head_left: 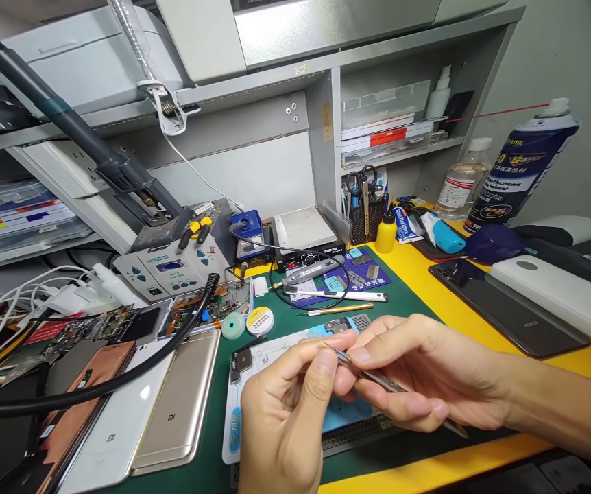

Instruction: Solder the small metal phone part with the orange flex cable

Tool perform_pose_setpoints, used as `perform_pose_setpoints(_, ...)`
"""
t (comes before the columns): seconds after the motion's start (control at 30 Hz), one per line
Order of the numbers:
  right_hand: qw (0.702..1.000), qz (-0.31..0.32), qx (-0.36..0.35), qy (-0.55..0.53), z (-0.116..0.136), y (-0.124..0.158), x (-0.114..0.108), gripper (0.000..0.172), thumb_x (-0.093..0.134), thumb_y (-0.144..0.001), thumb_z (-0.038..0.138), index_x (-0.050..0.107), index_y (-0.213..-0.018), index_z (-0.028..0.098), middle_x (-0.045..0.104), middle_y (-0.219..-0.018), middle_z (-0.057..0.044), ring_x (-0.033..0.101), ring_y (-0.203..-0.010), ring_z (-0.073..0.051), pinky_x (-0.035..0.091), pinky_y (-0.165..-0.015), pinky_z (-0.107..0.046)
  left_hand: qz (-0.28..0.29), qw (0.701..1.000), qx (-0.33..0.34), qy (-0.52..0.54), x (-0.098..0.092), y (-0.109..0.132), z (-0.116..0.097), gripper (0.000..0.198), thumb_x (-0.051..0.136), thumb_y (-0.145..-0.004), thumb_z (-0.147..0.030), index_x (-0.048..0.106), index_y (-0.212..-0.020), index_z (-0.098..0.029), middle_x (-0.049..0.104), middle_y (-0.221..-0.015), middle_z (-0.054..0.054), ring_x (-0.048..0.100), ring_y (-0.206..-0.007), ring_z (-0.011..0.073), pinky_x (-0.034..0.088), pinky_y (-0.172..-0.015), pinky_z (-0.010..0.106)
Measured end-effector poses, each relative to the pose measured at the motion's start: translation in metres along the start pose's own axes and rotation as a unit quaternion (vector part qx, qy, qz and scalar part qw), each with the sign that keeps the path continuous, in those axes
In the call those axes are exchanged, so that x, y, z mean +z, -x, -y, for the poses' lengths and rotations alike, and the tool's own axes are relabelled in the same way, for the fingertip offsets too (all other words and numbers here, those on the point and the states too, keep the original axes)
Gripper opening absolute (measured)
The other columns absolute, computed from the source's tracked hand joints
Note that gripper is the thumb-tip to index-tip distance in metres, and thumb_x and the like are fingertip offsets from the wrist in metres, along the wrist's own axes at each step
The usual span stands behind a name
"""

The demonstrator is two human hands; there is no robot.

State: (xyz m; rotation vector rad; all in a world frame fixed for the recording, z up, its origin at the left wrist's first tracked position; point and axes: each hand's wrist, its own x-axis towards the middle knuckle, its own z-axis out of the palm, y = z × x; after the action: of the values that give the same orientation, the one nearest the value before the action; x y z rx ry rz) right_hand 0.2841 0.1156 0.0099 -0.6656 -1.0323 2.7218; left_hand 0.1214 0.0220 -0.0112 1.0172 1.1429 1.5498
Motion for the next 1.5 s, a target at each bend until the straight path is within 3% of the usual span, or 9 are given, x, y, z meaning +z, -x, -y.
perform_pose_setpoints(0.13, 0.999, -0.015, -0.036, 0.015, -0.002, 0.003, 0.006, 0.015, 0.066, -0.090, 0.020, 0.076, -0.087, 0.009, 0.060, -0.063, 0.001, 0.036, -0.040, -0.003, 0.024, -0.033, -0.012, -0.010, 1.000, -0.012, 0.019, 0.002, 0.001, 0.001, 0.022, 0.079, -0.091, -0.038, 0.086, -0.098, -0.018, 0.076, -0.080, 0.006, 0.072, -0.073, 0.0173, 0.059, -0.068, 0.022)
perform_pose_setpoints(0.33, 0.997, -0.026, -0.065, 0.031, -0.003, 0.001, 0.009, 0.023, 0.062, -0.093, 0.018, 0.073, -0.075, 0.010, 0.054, -0.050, 0.003, 0.032, -0.036, -0.004, 0.022, -0.034, -0.014, -0.027, 0.998, -0.032, 0.040, 0.009, -0.001, -0.004, 0.018, 0.080, -0.088, -0.031, 0.085, -0.097, -0.017, 0.074, -0.069, 0.004, 0.072, -0.067, 0.0143, 0.059, -0.074, 0.020)
perform_pose_setpoints(0.47, 0.996, -0.040, -0.066, 0.034, -0.003, 0.000, 0.010, 0.024, 0.065, -0.092, 0.021, 0.071, -0.072, 0.010, 0.051, -0.052, 0.003, 0.031, -0.039, -0.004, 0.022, -0.034, -0.014, -0.026, 0.998, -0.046, 0.017, 0.011, -0.002, -0.006, 0.021, 0.080, -0.086, -0.033, 0.084, -0.095, -0.015, 0.072, -0.065, 0.004, 0.072, -0.067, 0.0165, 0.059, -0.074, 0.021)
perform_pose_setpoints(0.67, 0.995, -0.055, -0.069, 0.034, -0.006, 0.002, 0.010, 0.023, 0.068, -0.092, 0.021, 0.070, -0.072, 0.010, 0.049, -0.054, 0.004, 0.030, -0.043, -0.004, 0.021, -0.036, -0.013, -0.092, 0.994, -0.062, -0.010, 0.020, -0.003, -0.008, 0.018, 0.083, -0.080, -0.032, 0.083, -0.084, -0.016, 0.079, -0.082, 0.005, 0.069, -0.064, 0.0113, 0.058, -0.071, 0.015)
perform_pose_setpoints(0.8, 0.994, -0.067, -0.079, 0.023, -0.006, 0.001, 0.011, 0.021, 0.068, -0.092, 0.018, 0.071, -0.073, 0.010, 0.054, -0.064, 0.002, 0.033, -0.047, -0.004, 0.023, -0.037, -0.012, -0.122, 0.990, -0.072, -0.012, 0.027, -0.005, -0.008, 0.016, 0.081, -0.077, -0.030, 0.081, -0.081, -0.015, 0.076, -0.070, 0.002, 0.066, -0.056, 0.0112, 0.055, -0.061, 0.016)
perform_pose_setpoints(1.03, 0.996, -0.061, -0.066, -0.015, -0.003, 0.000, 0.011, 0.024, 0.058, -0.097, 0.016, 0.070, -0.077, 0.009, 0.060, -0.073, -0.003, 0.036, -0.049, -0.004, 0.026, -0.036, -0.010, -0.110, 0.990, -0.090, -0.019, 0.028, -0.009, -0.010, 0.014, 0.078, -0.079, -0.028, 0.077, -0.078, -0.013, 0.069, -0.056, 0.000, 0.062, -0.052, 0.0112, 0.050, -0.054, 0.016)
perform_pose_setpoints(1.2, 0.999, -0.015, -0.021, -0.042, 0.003, 0.002, 0.008, 0.023, 0.058, -0.096, 0.018, 0.069, -0.077, 0.008, 0.059, -0.070, -0.002, 0.034, -0.046, -0.003, 0.027, -0.036, -0.010, -0.071, 0.988, -0.135, 0.006, 0.016, -0.012, -0.013, 0.024, 0.079, -0.079, -0.033, 0.073, -0.067, -0.013, 0.076, -0.082, 0.009, 0.066, -0.064, 0.0156, 0.055, -0.058, 0.022)
perform_pose_setpoints(1.3, 0.999, 0.008, -0.002, -0.044, 0.005, 0.003, 0.006, 0.023, 0.057, -0.096, 0.019, 0.072, -0.082, 0.010, 0.056, -0.061, 0.000, 0.031, -0.041, -0.004, 0.028, -0.033, -0.011, -0.065, 0.985, -0.158, 0.026, 0.012, -0.013, -0.014, 0.021, 0.079, -0.080, -0.031, 0.077, -0.072, -0.011, 0.078, -0.095, 0.012, 0.068, -0.071, 0.0183, 0.055, -0.057, 0.024)
perform_pose_setpoints(1.5, 1.000, 0.013, 0.006, -0.023, 0.004, 0.004, 0.004, 0.030, 0.057, -0.098, 0.022, 0.071, -0.073, 0.011, 0.046, -0.043, 0.005, 0.022, -0.032, -0.003, 0.027, -0.028, -0.009, -0.061, 0.985, -0.153, 0.044, 0.011, -0.014, -0.015, 0.021, 0.081, -0.079, -0.030, 0.080, -0.079, -0.009, 0.080, -0.104, 0.016, 0.066, -0.061, 0.0149, 0.053, -0.054, 0.025)
